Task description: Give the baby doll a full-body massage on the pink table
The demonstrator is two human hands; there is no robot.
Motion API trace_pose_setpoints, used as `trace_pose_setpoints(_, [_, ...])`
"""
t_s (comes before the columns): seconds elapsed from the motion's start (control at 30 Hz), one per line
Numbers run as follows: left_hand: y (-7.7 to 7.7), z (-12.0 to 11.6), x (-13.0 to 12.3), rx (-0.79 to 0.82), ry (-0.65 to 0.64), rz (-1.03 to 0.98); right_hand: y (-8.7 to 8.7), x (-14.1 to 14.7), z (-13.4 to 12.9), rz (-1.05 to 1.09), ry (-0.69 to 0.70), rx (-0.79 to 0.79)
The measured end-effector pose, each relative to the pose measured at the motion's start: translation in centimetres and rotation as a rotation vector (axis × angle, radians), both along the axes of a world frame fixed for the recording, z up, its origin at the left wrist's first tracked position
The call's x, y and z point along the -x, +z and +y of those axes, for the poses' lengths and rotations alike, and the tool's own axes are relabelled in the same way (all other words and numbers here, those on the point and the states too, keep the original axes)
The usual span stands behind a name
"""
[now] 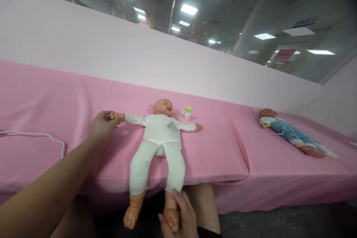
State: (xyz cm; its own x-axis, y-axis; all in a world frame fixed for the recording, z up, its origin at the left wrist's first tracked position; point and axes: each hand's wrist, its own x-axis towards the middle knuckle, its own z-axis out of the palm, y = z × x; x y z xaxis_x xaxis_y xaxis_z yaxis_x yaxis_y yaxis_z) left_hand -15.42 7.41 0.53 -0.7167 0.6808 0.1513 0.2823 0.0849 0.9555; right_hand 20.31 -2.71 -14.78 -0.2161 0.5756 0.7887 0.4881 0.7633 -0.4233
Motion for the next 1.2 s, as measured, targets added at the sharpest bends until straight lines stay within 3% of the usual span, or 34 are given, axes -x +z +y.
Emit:
trace_pose_setpoints(0.1, [1.1, -0.7, -1.1, 0.067, 0.049, 0.087, 2.0, -1.2, 0.4, 0.020, -0.054, 0.043])
trace_pose_setpoints(0.2, [2.7, -0.5, -3.0, 0.065, 0.053, 0.226, 5.9, -1.9, 2.1, 0.054, -0.084, 0.120])
trace_pose_setpoints(0.33, [4.4, 1.6, -6.5, 0.023, -0.090, 0.401, 11.3, -0.9, 5.9, 0.048, -0.067, 0.204])
trace_pose_setpoints(0.47, [4.4, 4.6, -9.8, 0.047, -0.299, 0.652, 14.3, 1.6, 9.8, 0.044, 0.036, 0.282])
trace_pose_setpoints(0.57, [3.2, 6.2, -11.1, 0.135, -0.445, 0.864, 14.5, 3.2, 11.8, 0.035, 0.034, 0.359])
trace_pose_setpoints(0.67, [1.9, 6.7, -11.4, 0.139, -0.494, 0.965, 14.1, 4.2, 13.2, 0.069, 0.034, 0.395])
trace_pose_setpoints(0.87, [1.3, 6.2, -10.3, 0.085, -0.498, 0.862, 14.6, 5.0, 13.5, 0.129, 0.028, 0.393])
trace_pose_setpoints(1.03, [1.5, 6.7, -6.5, 0.078, -0.267, 0.494, 14.3, 2.9, 9.9, 0.113, 0.024, 0.323])
trace_pose_setpoints(1.2, [0.8, 7.7, -2.6, 0.118, -0.046, 0.138, 11.1, -0.5, 4.6, -0.053, -0.017, 0.173])
